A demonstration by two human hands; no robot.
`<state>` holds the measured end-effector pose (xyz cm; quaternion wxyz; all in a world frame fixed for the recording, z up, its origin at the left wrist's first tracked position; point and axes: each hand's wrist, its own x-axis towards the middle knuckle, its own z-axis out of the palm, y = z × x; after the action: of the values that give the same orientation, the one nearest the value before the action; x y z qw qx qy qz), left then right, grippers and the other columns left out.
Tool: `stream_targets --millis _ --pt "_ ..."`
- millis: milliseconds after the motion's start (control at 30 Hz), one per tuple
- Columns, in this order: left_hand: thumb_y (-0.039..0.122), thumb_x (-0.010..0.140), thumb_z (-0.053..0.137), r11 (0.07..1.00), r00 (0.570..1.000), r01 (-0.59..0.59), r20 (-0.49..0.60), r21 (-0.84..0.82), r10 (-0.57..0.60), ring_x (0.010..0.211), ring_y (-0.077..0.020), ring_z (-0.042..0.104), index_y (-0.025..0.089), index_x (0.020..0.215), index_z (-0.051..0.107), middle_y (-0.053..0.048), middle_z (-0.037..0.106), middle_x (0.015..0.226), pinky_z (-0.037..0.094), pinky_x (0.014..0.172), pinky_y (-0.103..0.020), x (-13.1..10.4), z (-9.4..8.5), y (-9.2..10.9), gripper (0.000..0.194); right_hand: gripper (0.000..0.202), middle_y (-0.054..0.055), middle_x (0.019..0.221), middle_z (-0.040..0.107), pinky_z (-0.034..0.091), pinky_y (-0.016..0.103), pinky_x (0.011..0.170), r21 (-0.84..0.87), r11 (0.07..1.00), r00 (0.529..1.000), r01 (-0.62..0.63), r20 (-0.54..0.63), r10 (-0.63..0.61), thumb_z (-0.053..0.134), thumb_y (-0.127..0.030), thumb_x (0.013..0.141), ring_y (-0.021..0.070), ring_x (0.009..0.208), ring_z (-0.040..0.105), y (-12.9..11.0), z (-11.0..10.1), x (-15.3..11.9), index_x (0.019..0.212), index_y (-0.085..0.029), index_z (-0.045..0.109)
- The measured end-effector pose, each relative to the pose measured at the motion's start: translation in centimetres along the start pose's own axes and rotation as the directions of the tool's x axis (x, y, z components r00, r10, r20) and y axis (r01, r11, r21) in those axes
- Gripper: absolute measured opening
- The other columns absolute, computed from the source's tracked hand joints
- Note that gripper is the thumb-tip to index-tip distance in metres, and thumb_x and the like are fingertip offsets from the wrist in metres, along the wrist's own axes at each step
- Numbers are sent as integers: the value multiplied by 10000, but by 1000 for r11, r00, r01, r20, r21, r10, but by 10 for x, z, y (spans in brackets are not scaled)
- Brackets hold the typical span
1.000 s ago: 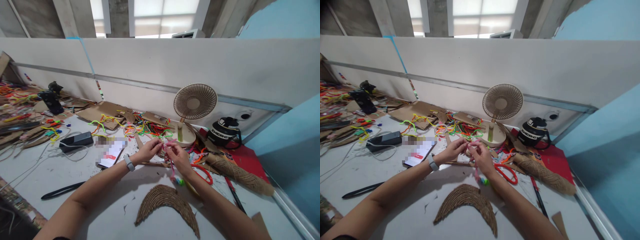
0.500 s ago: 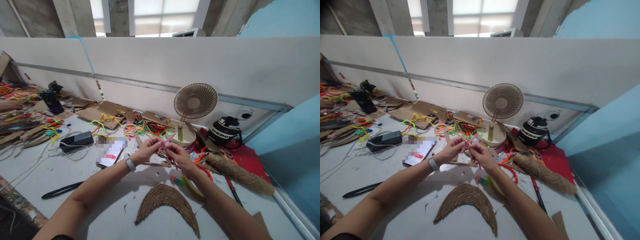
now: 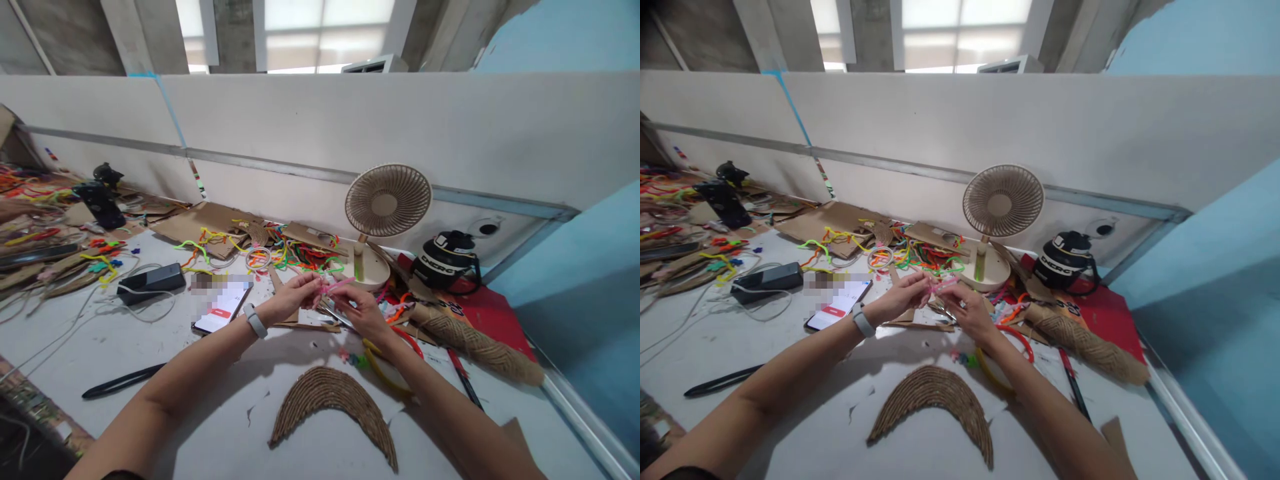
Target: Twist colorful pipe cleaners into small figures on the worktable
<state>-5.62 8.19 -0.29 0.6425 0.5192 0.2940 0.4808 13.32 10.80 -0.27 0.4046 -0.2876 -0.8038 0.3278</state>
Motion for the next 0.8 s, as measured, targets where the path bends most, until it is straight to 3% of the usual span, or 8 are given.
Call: stream_targets --millis 133,367,467,567,800 --pt "629 858 354 995 1000 -16 20 96 14 459 -72 370 162 767 467 34 461 557 270 457 -216 0 2 -4 489 195 41 757 656 461 286 617 -110 993 997 49 -62 -56 553 -337 855 169 640 575 3 4 -3 929 -227 696" --pt "571 844 458 981 999 -28 21 192 25 445 -65 334 172 640 398 51 402 499 256 456 -224 -2 10 -2 451 209 79 917 698 489 359 782 -294 932 976 213 14 -219 489 -262 881 218 862 640 10 6 -5 960 -242 681" --pt "545 849 468 979 995 -31 96 200 12 449 -62 331 168 644 408 48 414 509 247 457 -223 -4 4 2 433 214 76 904 708 496 347 755 -265 930 966 256 39 -255 499 -263 883 208 822 647 11 3 -3 991 -246 684" --pt "532 849 477 971 979 -31 205 238 -19 450 -58 341 162 635 418 39 429 515 242 454 -218 -5 -5 4 432 216 68 886 707 494 322 721 -195 948 964 252 135 -229 513 -281 888 194 787 641 9 -3 0 1017 -243 682" --pt "513 760 603 969 940 108 295 224 -173 408 -45 312 156 631 431 65 376 489 215 406 -197 -7 -12 3 417 162 55 759 647 475 262 648 -131 930 919 344 248 -306 558 -285 883 149 706 592 1 -16 7 896 -186 686"
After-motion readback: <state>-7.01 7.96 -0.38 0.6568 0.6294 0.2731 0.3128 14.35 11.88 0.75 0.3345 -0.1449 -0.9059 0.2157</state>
